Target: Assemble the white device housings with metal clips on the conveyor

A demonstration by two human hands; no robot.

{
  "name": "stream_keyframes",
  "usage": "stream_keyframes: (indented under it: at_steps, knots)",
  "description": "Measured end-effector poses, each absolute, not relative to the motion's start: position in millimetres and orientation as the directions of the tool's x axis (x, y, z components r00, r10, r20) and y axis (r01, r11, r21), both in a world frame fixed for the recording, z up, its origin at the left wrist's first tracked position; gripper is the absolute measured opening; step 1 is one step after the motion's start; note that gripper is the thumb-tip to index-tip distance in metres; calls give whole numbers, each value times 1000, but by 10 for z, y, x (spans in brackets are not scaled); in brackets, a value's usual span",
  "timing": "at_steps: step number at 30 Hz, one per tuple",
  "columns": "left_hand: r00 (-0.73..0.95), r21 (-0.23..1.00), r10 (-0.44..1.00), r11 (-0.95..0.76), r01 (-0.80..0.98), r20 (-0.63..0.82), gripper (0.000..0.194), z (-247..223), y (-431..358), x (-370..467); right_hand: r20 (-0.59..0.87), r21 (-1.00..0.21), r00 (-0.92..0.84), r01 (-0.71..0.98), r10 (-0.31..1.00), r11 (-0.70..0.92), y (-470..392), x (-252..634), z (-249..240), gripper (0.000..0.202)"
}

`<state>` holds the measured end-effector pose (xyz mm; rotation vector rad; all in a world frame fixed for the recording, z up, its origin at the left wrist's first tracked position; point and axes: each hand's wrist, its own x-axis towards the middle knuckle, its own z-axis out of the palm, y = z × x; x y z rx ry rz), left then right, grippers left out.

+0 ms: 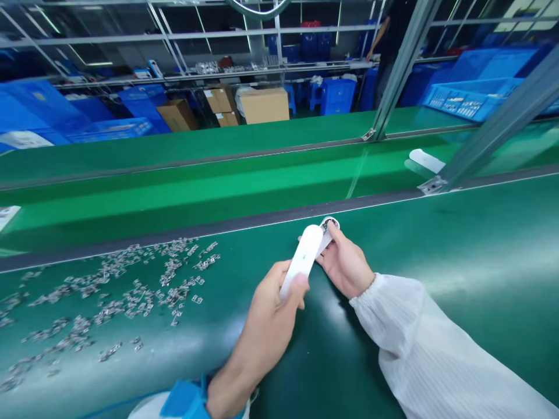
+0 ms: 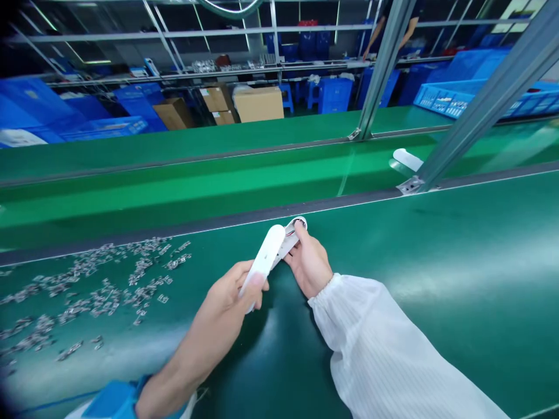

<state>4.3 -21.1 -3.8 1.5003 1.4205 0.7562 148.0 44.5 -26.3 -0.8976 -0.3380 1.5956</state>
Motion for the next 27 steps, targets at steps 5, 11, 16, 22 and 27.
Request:
stream_keyframes:
  at_steps: [5,11,16,22,27]
  knots:
    - [40,852,996,-91,516,83,40,-50,-210,107,-274,-938,62,-237,960,-252,342,1422,-297,46]
    - [65,606,889,-361,709,454,30,-212,-194,83,-316,-907,-7,-291,949,-304,245,1370,-206,49]
    - [27,688,923,-304,659,383,36,-195,-162,20,-176,-817,-215,-513,961,-264,220,1404,-166,31]
    - [129,981,992,-24,191,-1,45,-91,-145,-5,-59,-873,-244,-458,968,-169,245,1457,-239,44]
    - [108,995,993,44,88,-53,47,-53,-148,14,-46,-877,-238,-455,970,-154,265,1471,-252,47]
